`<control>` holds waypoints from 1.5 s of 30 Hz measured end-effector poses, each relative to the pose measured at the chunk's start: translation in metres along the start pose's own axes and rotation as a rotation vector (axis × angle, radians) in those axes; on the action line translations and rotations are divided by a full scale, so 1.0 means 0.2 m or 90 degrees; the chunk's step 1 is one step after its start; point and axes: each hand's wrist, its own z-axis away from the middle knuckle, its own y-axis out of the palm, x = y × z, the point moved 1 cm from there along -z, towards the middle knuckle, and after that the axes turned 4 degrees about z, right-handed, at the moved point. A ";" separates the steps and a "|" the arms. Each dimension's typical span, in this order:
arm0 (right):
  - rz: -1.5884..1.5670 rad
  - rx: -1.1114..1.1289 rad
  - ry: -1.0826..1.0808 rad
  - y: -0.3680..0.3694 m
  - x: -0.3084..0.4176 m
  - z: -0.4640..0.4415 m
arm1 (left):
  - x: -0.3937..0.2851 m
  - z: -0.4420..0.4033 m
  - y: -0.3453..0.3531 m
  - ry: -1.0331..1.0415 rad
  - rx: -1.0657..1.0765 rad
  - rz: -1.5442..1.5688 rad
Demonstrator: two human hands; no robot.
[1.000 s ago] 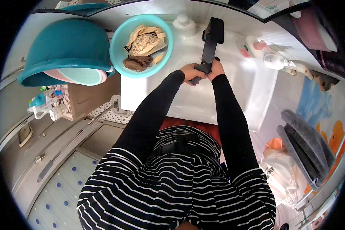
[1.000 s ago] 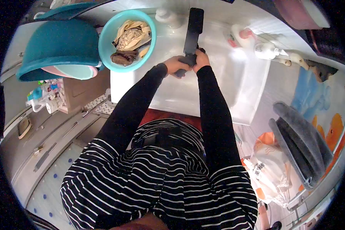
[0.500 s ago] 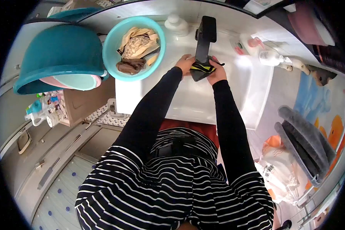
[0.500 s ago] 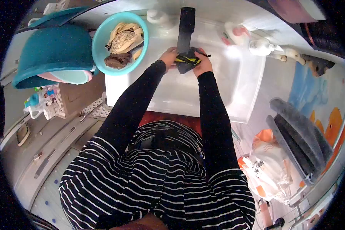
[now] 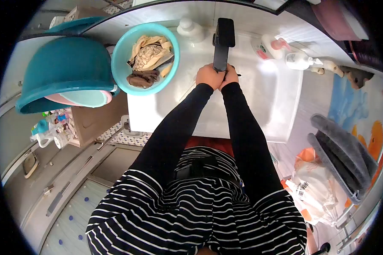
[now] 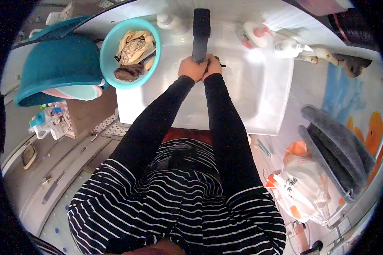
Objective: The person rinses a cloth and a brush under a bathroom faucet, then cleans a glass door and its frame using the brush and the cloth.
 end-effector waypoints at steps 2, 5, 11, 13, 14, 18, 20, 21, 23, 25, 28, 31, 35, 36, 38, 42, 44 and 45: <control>0.074 -0.032 -0.014 0.01 0.00 0.02 | 0.05 -0.03 0.01 0.006 0.027 0.002; 0.276 -0.140 -0.057 -0.02 -0.02 -0.06 | 0.14 -0.09 0.02 0.032 0.016 0.031; 0.147 0.015 -0.049 0.06 0.07 0.13 | 0.34 -0.19 0.12 -0.049 -0.212 0.158; 0.114 0.020 -0.026 0.03 0.09 0.13 | 0.35 -0.20 0.14 -0.121 -0.266 0.185; 0.119 -0.006 -0.006 -0.01 0.09 0.14 | 0.35 -0.21 0.17 -0.160 -0.223 0.194; 0.083 0.021 0.043 -0.09 0.05 0.07 | 0.21 -0.13 0.15 -0.143 -0.099 0.132; 0.088 0.012 0.036 -0.04 0.04 0.06 | 0.05 -0.04 0.09 -0.078 -0.075 0.099; 0.079 0.052 0.027 -0.03 0.03 0.07 | 0.00 -0.02 0.10 -0.061 -0.069 0.103; 0.062 0.128 0.006 -0.01 0.04 0.08 | -0.04 0.00 0.08 -0.033 -0.052 0.103; 0.094 0.068 0.025 0.02 0.05 0.12 | -0.04 -0.04 0.04 -0.009 -0.038 0.097; 0.150 0.062 0.000 0.01 0.03 0.12 | 0.06 -0.16 0.03 0.050 -0.039 0.055; 0.184 0.012 -0.103 -0.02 0.02 0.06 | 0.08 -0.18 0.04 -0.033 -0.099 0.048; 0.260 -0.092 -0.096 -0.04 0.09 0.03 | 0.08 -0.08 0.18 -0.046 -0.077 0.115; 0.230 -0.117 -0.098 -0.03 0.08 0.04 | 0.08 -0.08 0.18 -0.063 -0.042 0.124; 0.200 -0.124 -0.079 -0.04 0.07 0.08 | 0.12 -0.12 0.14 0.002 -0.005 0.123; 0.165 0.039 -0.037 -0.05 0.09 0.19 | 0.28 -0.24 0.15 -0.127 -0.029 0.353; 0.128 0.054 -0.010 -0.04 0.06 0.24 | 0.30 -0.20 0.15 -0.246 -0.002 0.649; 0.107 0.061 0.001 -0.04 0.06 0.25 | 0.32 -0.16 0.16 -0.195 0.026 0.597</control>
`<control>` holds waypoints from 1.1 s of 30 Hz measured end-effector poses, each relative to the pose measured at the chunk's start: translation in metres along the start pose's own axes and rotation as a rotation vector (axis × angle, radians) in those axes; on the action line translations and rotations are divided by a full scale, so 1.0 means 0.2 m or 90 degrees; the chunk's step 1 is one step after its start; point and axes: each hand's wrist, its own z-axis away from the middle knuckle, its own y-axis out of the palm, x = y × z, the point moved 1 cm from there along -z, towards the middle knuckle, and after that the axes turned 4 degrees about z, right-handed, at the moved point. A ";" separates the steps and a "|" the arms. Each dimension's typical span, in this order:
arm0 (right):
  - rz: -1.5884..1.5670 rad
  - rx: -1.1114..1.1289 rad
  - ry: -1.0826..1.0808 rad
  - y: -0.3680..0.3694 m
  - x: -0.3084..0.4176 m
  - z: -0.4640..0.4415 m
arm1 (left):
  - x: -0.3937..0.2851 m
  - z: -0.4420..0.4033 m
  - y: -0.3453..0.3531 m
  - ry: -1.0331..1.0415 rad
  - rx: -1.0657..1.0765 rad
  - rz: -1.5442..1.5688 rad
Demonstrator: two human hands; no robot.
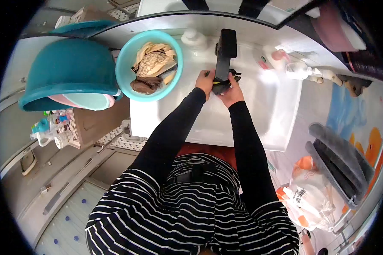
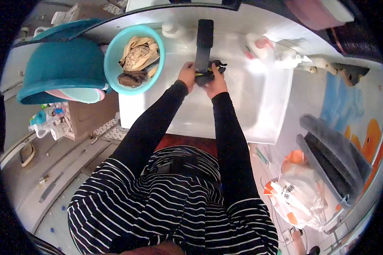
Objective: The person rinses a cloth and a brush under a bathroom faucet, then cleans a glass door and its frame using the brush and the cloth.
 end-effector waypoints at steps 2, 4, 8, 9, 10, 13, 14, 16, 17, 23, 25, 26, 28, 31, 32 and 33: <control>-0.045 0.052 -0.046 -0.07 -0.02 -0.07 | 0.09 0.00 -0.05 0.070 0.076 -0.116; -0.005 -0.028 -0.085 -0.06 -0.02 -0.06 | 0.06 0.03 -0.08 0.261 0.090 -0.432; 0.004 0.048 -0.072 -0.09 -0.02 -0.07 | -0.02 0.12 -0.06 0.358 0.163 -0.593; 0.040 0.047 -0.057 -0.09 -0.02 -0.06 | -0.04 0.15 -0.05 0.382 0.162 -0.626; 0.075 0.046 -0.041 -0.09 -0.02 -0.05 | -0.06 0.17 -0.04 0.407 0.162 -0.659; 0.121 0.121 -0.038 -0.06 0.00 0.02 | -0.11 0.15 -0.05 0.343 0.232 -0.560; 0.126 0.159 -0.045 -0.04 0.02 0.05 | -0.12 0.14 -0.06 0.337 0.255 -0.534; 0.167 0.144 -0.107 0.01 0.02 0.11 | -0.15 0.13 -0.07 0.373 0.297 -0.503; 0.186 0.136 -0.139 0.03 0.02 0.13 | -0.15 0.13 -0.08 0.252 0.322 -0.490; 0.240 0.069 -0.086 0.00 0.03 0.13 | -0.14 0.17 -0.13 -0.053 0.397 -0.239; 0.228 0.004 -0.075 -0.04 0.04 0.08 | -0.15 0.18 -0.13 -0.121 0.359 -0.081; 0.222 -0.028 -0.069 -0.05 0.04 0.05 | -0.15 0.18 -0.13 -0.154 0.338 -0.002; 0.154 -0.001 -0.117 -0.13 0.03 -0.01 | -0.18 0.19 -0.12 -0.156 0.264 0.103; 0.100 -0.055 -0.153 -0.15 0.02 -0.03 | -0.13 0.13 -0.12 -0.078 0.173 0.147; 0.089 -0.029 -0.092 -0.13 0.03 -0.03 | -0.11 0.11 -0.11 -0.033 0.145 0.035; 0.077 -0.002 -0.030 -0.08 0.05 -0.01 | -0.07 0.07 -0.10 0.012 0.116 -0.077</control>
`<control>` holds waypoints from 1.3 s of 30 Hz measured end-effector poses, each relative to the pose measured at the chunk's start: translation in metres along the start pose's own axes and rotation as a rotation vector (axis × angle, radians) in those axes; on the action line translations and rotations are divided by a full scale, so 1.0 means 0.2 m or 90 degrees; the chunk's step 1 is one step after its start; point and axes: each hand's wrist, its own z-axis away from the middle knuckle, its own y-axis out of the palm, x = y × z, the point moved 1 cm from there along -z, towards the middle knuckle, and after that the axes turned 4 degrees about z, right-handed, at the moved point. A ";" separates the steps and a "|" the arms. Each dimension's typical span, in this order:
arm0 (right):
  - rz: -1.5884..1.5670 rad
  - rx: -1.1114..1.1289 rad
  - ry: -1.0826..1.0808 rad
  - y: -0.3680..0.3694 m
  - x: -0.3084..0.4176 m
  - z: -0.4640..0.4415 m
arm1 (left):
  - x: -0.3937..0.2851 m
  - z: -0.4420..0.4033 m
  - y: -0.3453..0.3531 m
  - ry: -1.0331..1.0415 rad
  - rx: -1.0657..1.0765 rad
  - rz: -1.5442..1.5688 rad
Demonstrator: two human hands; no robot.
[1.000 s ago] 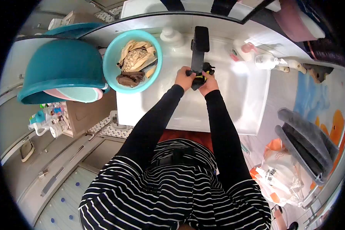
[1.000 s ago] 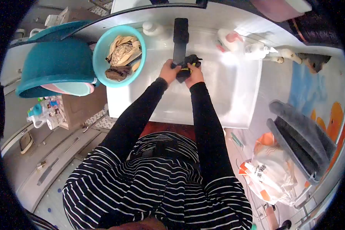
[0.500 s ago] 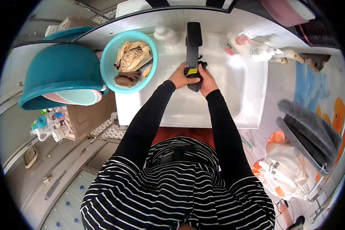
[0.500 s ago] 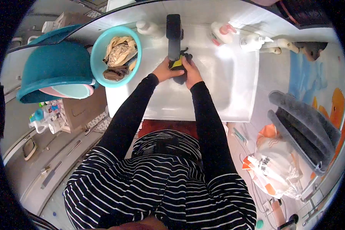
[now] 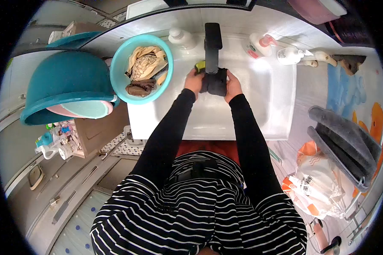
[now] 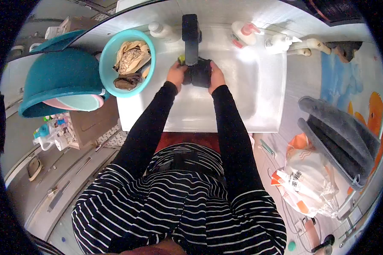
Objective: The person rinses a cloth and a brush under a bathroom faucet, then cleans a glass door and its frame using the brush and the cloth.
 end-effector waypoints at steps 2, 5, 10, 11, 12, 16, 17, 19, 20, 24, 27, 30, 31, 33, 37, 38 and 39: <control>-0.004 0.049 0.067 0.06 -0.01 -0.01 | -0.01 0.03 0.08 0.119 -0.083 -0.196; 0.007 0.057 0.070 0.17 -0.05 -0.06 | -0.11 0.18 0.25 0.124 -0.111 -0.388; 0.005 0.007 0.014 0.17 -0.12 -0.12 | -0.16 0.10 0.26 0.097 -0.162 -0.480; 0.009 0.004 -0.006 0.18 -0.12 -0.12 | -0.13 0.05 0.25 0.145 -0.180 -0.472; 0.014 0.002 -0.025 0.20 -0.11 -0.11 | -0.10 0.02 0.23 0.192 -0.199 -0.464; 0.021 -0.044 -0.080 0.16 -0.08 -0.19 | 0.00 -0.11 0.18 0.165 -0.304 -0.251; 0.054 -0.064 -0.117 0.12 -0.10 -0.25 | 0.01 -0.11 0.18 0.137 -0.319 -0.196; 0.076 -0.038 -0.052 0.07 -0.06 -0.28 | -0.05 -0.02 0.25 0.041 -0.205 0.000; 0.074 -0.031 -0.023 0.06 -0.05 -0.27 | -0.08 0.03 0.27 -0.011 -0.147 0.095; -0.020 0.069 0.033 0.04 0.03 -0.15 | -0.08 -0.03 0.14 -0.091 -0.135 0.354; -0.101 0.073 -0.022 0.05 0.02 -0.04 | -0.03 -0.09 0.03 -0.133 -0.040 0.533; -0.178 0.129 -0.017 0.12 -0.02 0.02 | 0.05 -0.12 0.02 -0.148 -0.085 0.574; -0.210 0.127 -0.024 0.17 -0.04 0.02 | 0.01 -0.08 0.05 -0.154 -0.126 0.464; -0.195 0.144 -0.046 0.17 -0.06 -0.04 | -0.04 0.03 0.09 -0.163 -0.206 0.243; 0.026 -0.044 -0.092 0.06 -0.16 -0.30 | 0.04 0.08 0.10 0.136 -0.303 -0.095; 0.036 -0.037 -0.097 -0.04 -0.21 -0.45 | 0.00 0.10 0.08 0.094 -0.197 -0.077; 0.046 -0.029 -0.100 -0.11 -0.23 -0.54 | -0.04 0.13 0.09 0.074 -0.165 -0.024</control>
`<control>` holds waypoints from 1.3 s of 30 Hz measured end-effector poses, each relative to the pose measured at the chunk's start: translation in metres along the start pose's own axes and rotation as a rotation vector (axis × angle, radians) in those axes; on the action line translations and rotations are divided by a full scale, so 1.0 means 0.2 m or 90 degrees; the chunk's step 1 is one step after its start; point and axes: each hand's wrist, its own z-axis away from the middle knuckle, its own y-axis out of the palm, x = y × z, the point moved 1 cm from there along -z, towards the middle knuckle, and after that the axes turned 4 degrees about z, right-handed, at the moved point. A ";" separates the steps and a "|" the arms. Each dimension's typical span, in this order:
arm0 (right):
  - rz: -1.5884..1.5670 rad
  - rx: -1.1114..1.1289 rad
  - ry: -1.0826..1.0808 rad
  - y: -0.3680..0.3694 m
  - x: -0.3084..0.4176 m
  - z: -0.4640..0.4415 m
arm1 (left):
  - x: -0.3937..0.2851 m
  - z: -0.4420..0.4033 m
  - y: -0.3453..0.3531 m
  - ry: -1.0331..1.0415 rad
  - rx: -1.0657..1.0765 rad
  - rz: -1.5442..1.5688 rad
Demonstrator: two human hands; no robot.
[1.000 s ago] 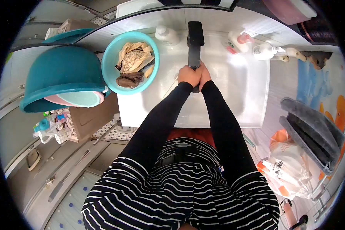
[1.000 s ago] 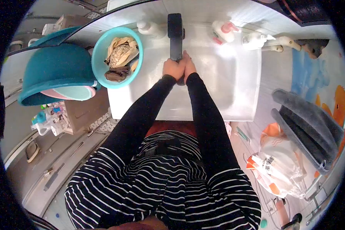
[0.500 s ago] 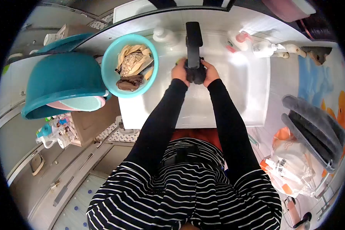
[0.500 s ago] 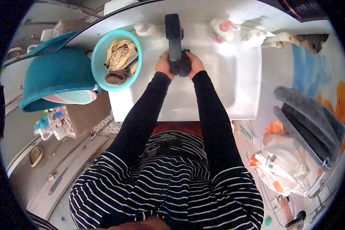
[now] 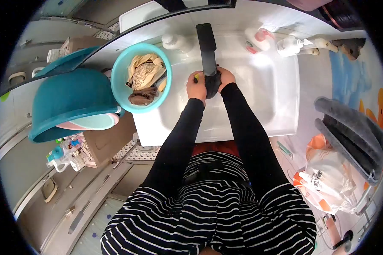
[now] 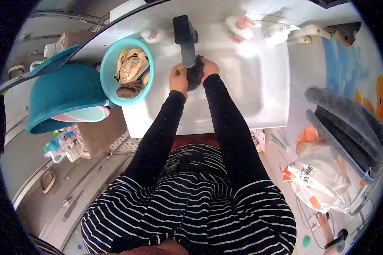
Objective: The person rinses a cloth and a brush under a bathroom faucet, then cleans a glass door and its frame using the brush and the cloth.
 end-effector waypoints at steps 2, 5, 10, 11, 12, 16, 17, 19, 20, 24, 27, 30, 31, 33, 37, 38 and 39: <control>0.122 0.014 -0.024 -0.05 0.04 0.01 | -0.05 0.05 0.00 -0.056 0.054 0.103; 0.026 -0.077 0.093 0.01 0.21 0.10 | -0.04 -0.02 -0.04 -0.154 0.192 0.239; 0.582 0.029 -0.229 -0.09 0.28 0.30 | -0.07 -0.13 -0.06 0.295 0.291 -0.645; 0.634 0.062 -0.284 -0.14 0.26 0.28 | -0.05 -0.18 -0.03 0.281 0.274 -0.650; 0.549 0.082 -0.277 -0.24 0.17 0.16 | -0.03 -0.20 -0.01 0.268 0.256 -0.655; 0.221 0.052 -0.137 -0.20 0.18 0.18 | 0.02 -0.27 -0.01 0.441 0.251 -0.683; 0.167 0.042 -0.109 -0.17 0.20 0.20 | 0.08 -0.33 -0.01 0.353 0.265 -0.655; 0.157 0.051 -0.094 -0.12 0.21 0.21 | 0.08 -0.31 0.01 0.061 0.239 -0.214; 0.160 0.057 -0.085 -0.09 0.21 0.21 | 0.08 -0.29 0.01 -0.028 0.233 -0.139; 0.101 -0.005 0.098 0.01 0.20 0.22 | -0.08 -0.12 0.04 -0.089 0.196 -0.277; 0.103 -0.022 -0.006 -0.04 0.04 0.04 | -0.07 -0.06 0.04 0.093 0.151 -0.472; -0.147 0.009 0.177 0.22 0.31 0.35 | -0.09 0.05 0.10 0.128 0.113 -0.463; -0.149 0.116 0.159 0.16 0.23 0.27 | -0.11 0.11 0.13 0.218 0.084 -0.473; -0.143 0.190 0.129 0.11 0.15 0.18 | -0.08 0.05 0.11 0.209 0.042 -0.544; -0.075 -0.037 0.097 0.20 0.20 0.30 | -0.03 -0.07 0.08 0.216 0.015 -0.606; -0.071 -0.073 0.087 0.23 0.22 0.33 | -0.02 -0.08 0.07 0.210 0.020 -0.604; -0.071 -0.104 0.073 0.26 0.26 0.35 | 0.00 -0.10 0.06 0.213 0.009 -0.523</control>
